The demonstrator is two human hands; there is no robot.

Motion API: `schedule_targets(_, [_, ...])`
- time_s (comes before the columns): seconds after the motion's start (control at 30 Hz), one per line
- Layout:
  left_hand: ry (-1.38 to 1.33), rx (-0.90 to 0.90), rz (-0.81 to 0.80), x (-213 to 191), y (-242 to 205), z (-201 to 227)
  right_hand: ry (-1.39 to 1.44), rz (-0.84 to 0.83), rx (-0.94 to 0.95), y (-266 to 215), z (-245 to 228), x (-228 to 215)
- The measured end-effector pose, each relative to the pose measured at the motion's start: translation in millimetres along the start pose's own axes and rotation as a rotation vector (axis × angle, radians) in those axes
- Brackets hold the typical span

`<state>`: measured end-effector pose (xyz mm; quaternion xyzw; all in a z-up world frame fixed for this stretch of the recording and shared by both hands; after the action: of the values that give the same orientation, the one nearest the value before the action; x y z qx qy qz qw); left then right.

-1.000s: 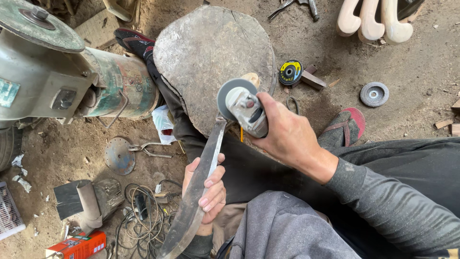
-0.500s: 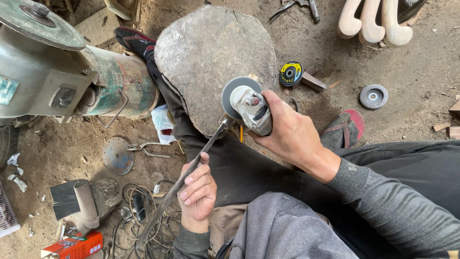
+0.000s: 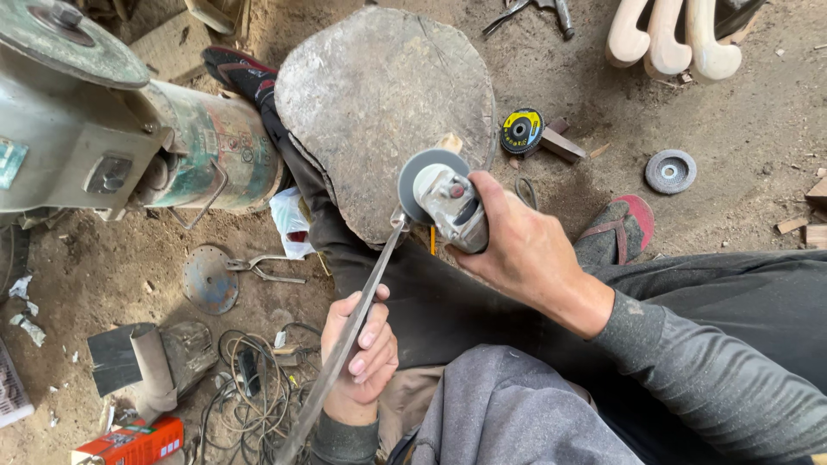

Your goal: The person uses an angle grinder to smooth and shape the wooden handles of several curved knives. They hold each knife by the blade and grind the handle against the spinning disc, rotating the knife to work different sides.

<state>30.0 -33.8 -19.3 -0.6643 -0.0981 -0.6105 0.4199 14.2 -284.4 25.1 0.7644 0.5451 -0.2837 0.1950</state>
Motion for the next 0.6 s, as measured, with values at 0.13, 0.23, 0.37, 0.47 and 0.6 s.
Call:
schedule_targets(0.13, [0.032, -0.015, 0.014, -6.5, -5.9, -0.2, -0.026, -0.073, 0.064, -2.6, 4.3, 4.0])
schedule_targets(0.23, [0.354, -0.047, 0.129, -12.8, -4.3, 4.9, -0.025, -0.019, 0.114, 8.9, 15.0, -7.0])
schedule_targets(0.37, [0.77, -0.145, 0.445, -23.0, -7.3, 15.0, 0.005, 0.083, 0.132, 11.8, 35.4, -32.0])
schedule_targets(0.47, [0.631, -0.296, 0.193, -5.7, -2.9, 1.3, 0.0, 0.173, 0.114, 13.1, 50.2, -51.3])
schedule_targets(0.6, [0.974, -0.333, 0.259, -8.7, -4.6, -2.1, -0.051, 0.226, 0.139, 14.1, 64.5, -59.0])
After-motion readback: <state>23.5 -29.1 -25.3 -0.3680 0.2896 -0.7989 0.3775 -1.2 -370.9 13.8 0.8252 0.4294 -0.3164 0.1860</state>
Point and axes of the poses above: each hand's wrist, its own y-axis towards the middle knuckle, its own x-axis out of the palm, z = x × y, the point moved 5 cm from there along y, towards the middle knuckle, and after that the axes turned 5 degrees about x, right-handed, at the moved point
